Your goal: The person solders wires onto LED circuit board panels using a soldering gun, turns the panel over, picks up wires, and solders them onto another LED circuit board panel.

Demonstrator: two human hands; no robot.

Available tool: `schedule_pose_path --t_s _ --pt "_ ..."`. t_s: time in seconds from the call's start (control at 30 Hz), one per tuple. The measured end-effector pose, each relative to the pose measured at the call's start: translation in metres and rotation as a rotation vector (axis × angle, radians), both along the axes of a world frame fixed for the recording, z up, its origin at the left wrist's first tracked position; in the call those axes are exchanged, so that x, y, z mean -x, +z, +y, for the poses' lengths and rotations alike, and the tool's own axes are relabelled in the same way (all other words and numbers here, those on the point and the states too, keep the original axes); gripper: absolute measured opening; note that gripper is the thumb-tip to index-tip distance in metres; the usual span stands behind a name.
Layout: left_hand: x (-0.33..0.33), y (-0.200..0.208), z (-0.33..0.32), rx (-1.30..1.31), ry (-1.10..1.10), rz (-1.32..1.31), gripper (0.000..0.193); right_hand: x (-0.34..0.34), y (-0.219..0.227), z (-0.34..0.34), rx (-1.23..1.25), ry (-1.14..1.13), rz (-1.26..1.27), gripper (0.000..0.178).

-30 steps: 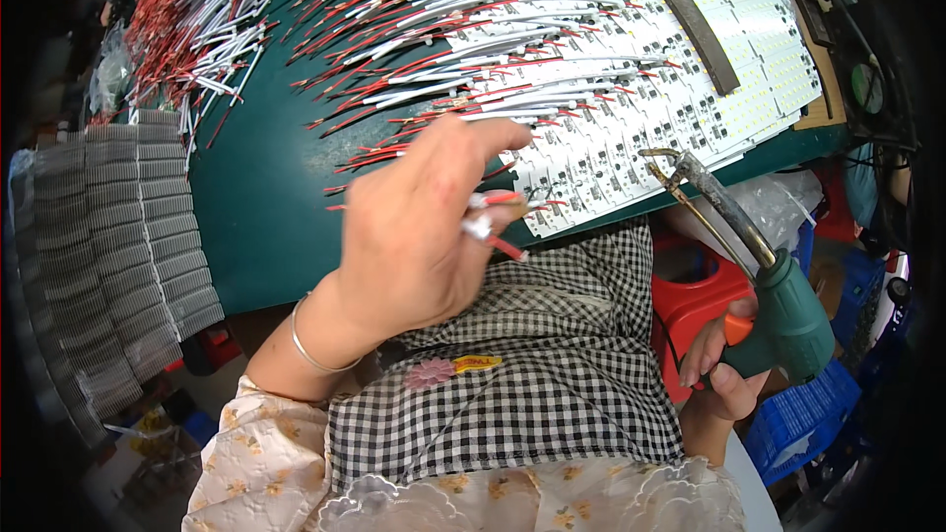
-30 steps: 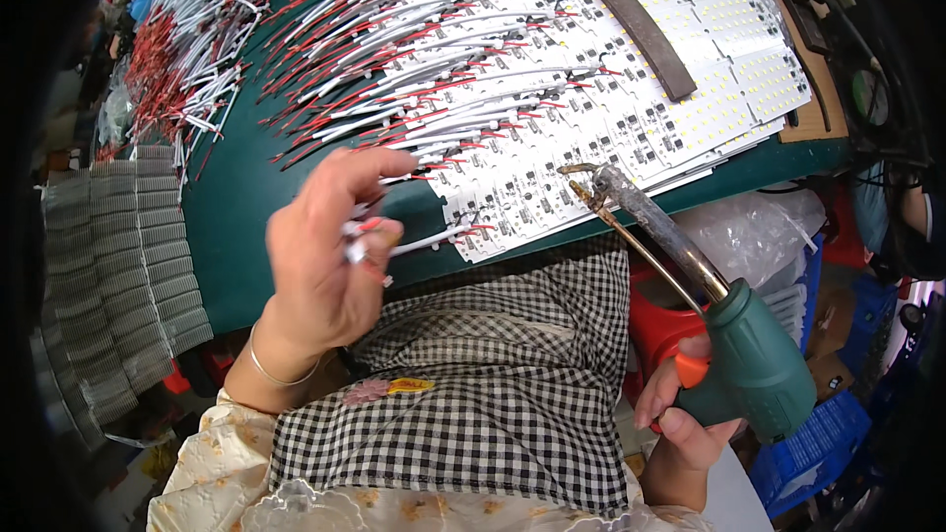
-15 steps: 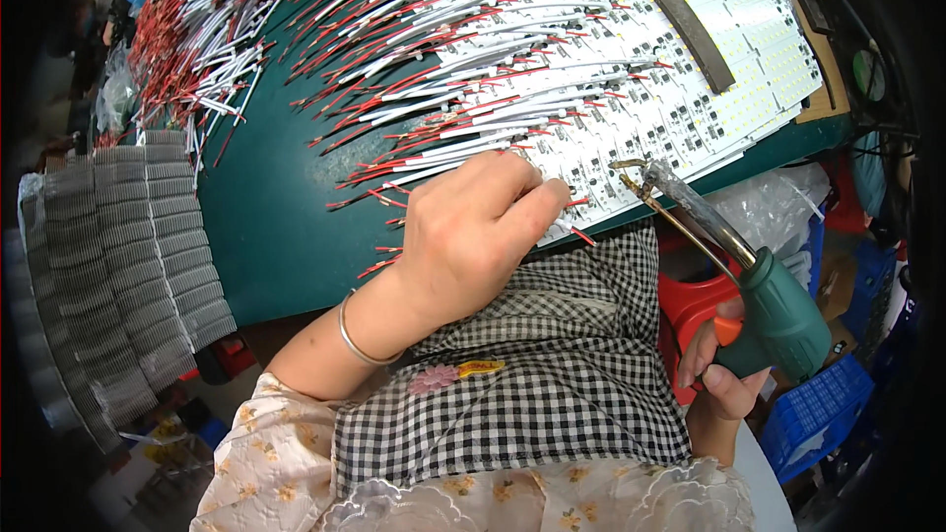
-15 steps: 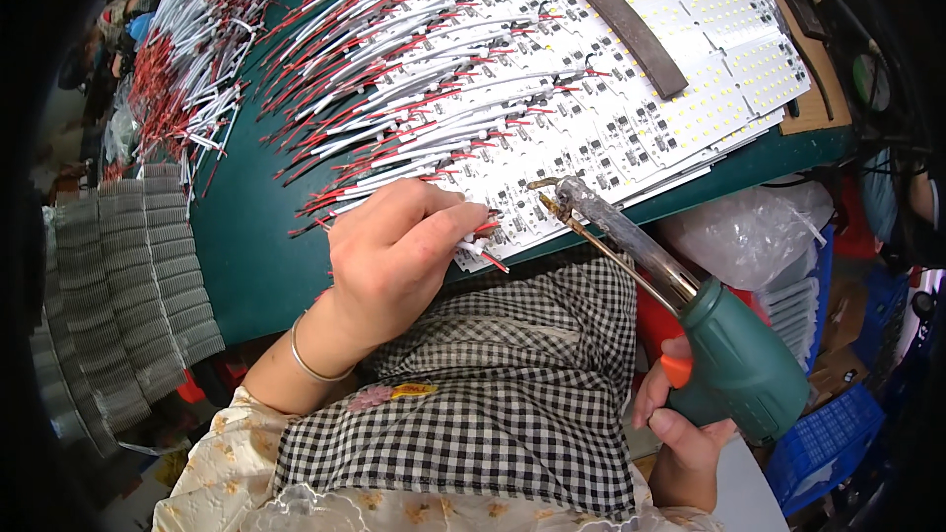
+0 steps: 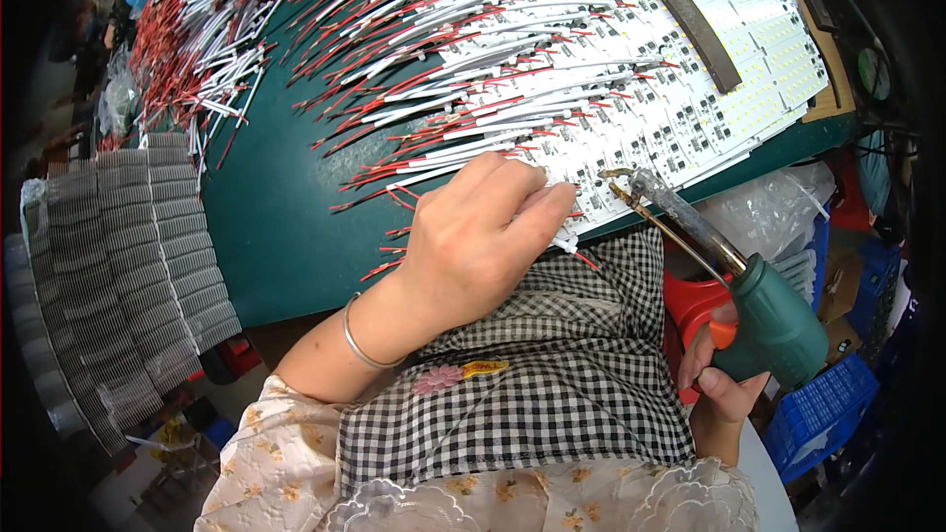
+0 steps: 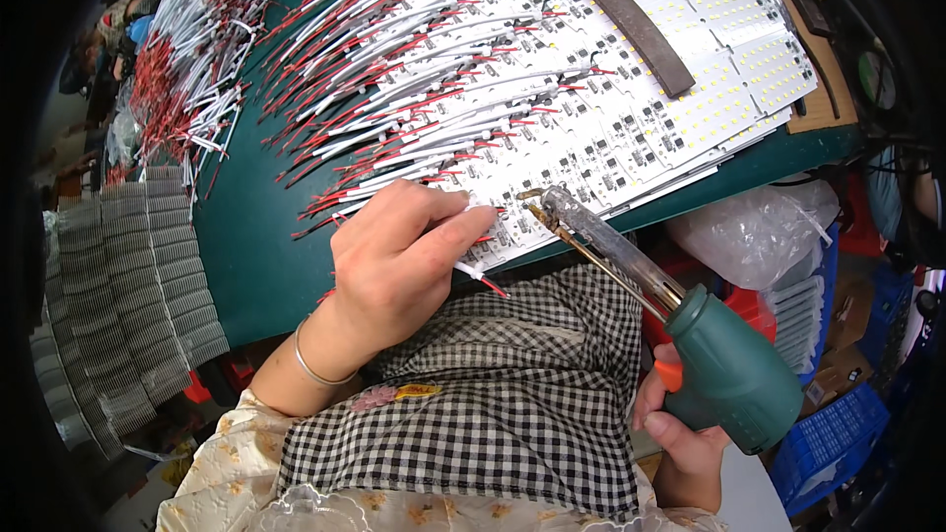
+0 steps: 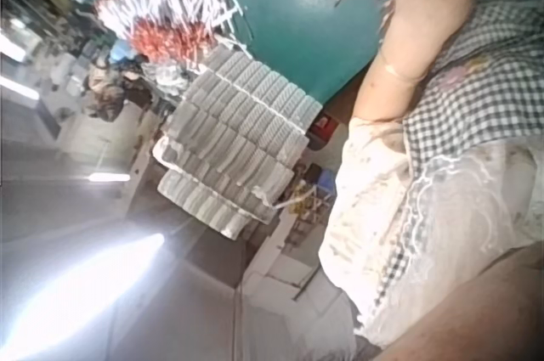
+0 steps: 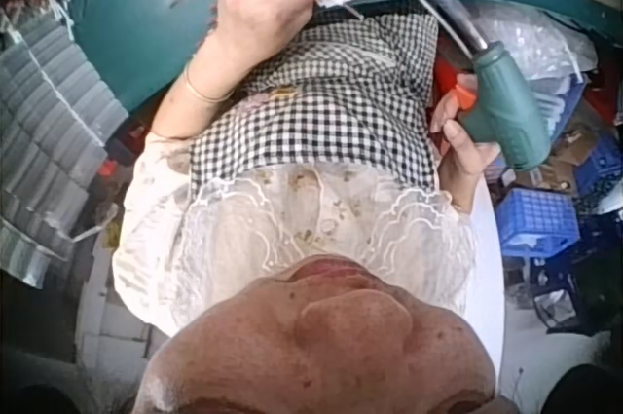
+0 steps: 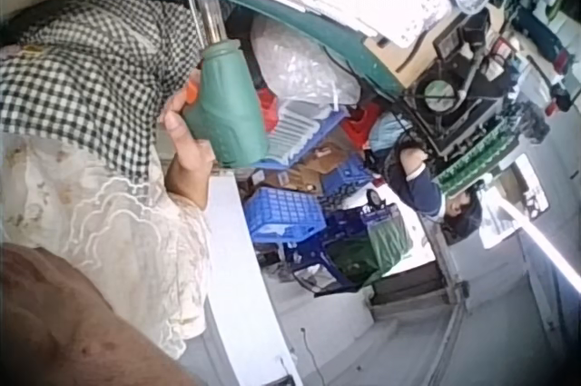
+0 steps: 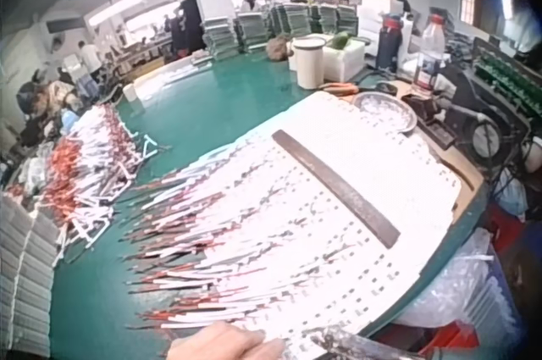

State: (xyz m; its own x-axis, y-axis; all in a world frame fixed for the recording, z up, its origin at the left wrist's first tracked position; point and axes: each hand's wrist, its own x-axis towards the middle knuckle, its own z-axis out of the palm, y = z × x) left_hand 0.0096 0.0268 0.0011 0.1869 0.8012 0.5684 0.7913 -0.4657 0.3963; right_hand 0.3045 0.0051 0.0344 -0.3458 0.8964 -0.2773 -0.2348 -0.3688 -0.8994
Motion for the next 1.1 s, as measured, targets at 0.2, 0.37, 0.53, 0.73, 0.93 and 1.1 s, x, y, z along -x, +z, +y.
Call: schedule_pose_path --t_s 0.2,0.37,0.53,0.73,0.93,1.1 --pt "-0.001 0.0 -0.001 0.038 0.006 -0.036 0.034 -0.002 -0.002 -0.004 0.003 -0.003 -0.048 0.06" --pt "0.0 0.0 -0.003 0.073 -0.013 -0.079 0.037 -0.002 -0.004 -0.006 -0.028 0.021 -0.049 0.06" --pt "-0.005 0.001 -0.002 0.078 0.006 -0.057 0.042 -0.007 -0.009 -0.008 -0.032 0.044 -0.12 0.056" --pt "-0.004 0.0 -0.002 0.078 -0.013 -0.068 0.043 -0.004 -0.012 -0.005 -0.056 0.113 -0.085 0.053" --pt "-0.003 0.002 -0.003 0.084 -0.014 -0.046 0.044 0.002 -0.007 -0.006 -0.012 0.088 -0.145 0.053" --pt "-0.004 0.002 -0.002 0.081 -0.016 -0.034 0.044 0.003 -0.008 -0.01 -0.07 0.022 -0.121 0.052"
